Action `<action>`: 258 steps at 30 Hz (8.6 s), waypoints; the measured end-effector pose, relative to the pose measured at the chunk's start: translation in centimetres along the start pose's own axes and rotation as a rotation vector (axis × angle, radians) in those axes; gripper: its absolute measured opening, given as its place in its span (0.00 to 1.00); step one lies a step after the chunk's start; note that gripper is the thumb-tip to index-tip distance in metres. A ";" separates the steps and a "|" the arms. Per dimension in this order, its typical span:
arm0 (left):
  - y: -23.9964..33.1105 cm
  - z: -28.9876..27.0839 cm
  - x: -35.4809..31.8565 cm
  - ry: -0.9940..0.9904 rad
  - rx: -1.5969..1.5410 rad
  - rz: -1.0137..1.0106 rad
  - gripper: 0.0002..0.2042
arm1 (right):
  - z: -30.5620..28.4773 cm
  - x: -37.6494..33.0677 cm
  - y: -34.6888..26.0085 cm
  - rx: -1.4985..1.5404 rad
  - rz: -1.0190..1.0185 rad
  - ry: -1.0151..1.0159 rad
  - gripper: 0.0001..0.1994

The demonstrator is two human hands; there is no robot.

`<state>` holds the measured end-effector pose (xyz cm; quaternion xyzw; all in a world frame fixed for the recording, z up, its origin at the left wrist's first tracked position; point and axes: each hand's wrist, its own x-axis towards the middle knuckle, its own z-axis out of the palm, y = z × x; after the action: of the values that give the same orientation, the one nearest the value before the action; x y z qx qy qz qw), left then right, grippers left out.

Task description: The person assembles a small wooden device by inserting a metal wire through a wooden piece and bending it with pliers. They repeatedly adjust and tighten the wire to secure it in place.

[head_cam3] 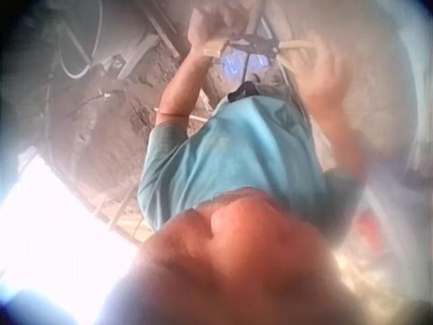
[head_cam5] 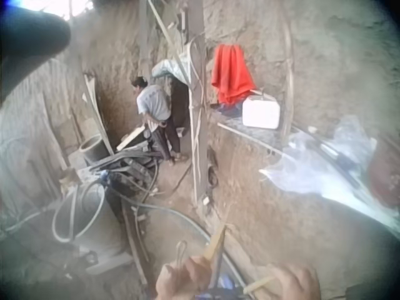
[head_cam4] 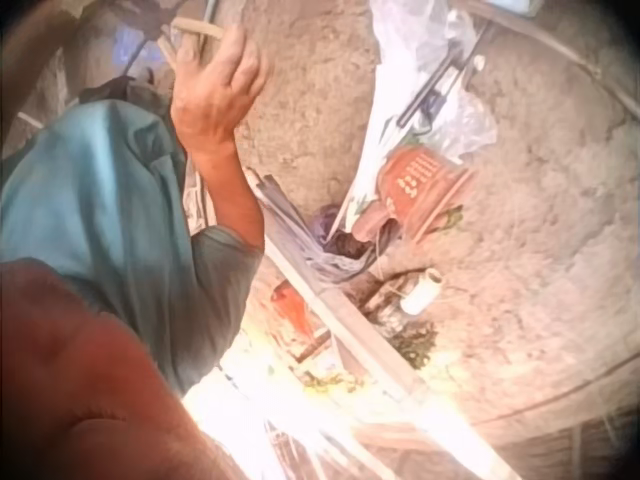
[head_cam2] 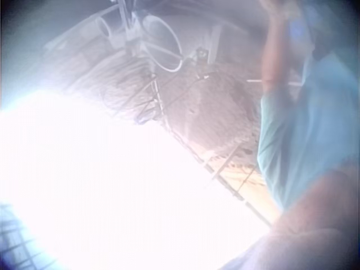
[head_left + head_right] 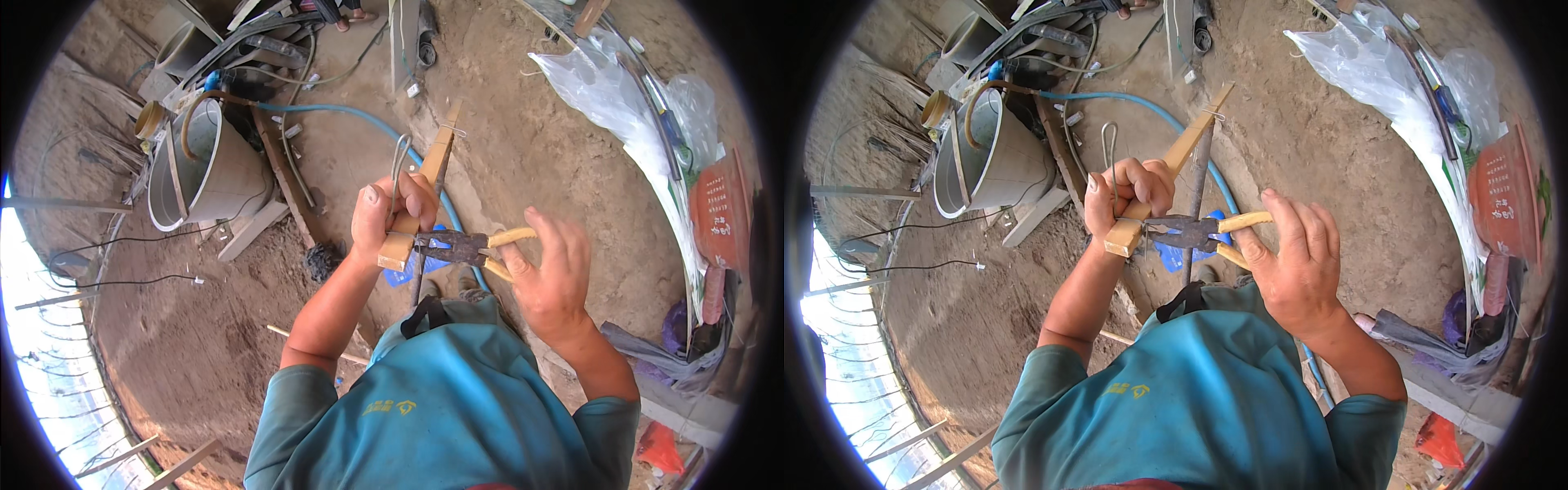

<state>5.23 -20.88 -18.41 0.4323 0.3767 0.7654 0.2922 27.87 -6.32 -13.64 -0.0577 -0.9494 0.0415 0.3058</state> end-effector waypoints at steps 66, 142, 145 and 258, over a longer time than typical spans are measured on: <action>-0.2 2.9 -1.0 -0.051 0.030 -0.023 0.30 | -0.3 3.4 7.8 1.679 1.010 -1.962 0.25; -1.1 3.8 -0.6 0.038 0.080 -0.094 0.43 | -2.9 -1.2 3.4 -0.060 -0.148 -0.027 0.10; -1.0 3.9 -0.7 0.032 0.090 -0.108 0.43 | -3.7 -0.4 4.0 -0.048 -0.211 -0.063 0.11; 9.9 -16.6 -8.7 0.471 -0.724 0.349 0.16 | 24.8 2.5 11.9 2.029 1.479 0.177 0.25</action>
<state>-6.66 -38.43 -19.72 0.1737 0.0632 0.9627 0.1974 12.30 4.74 -33.66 -0.3169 -0.2069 0.9082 0.1785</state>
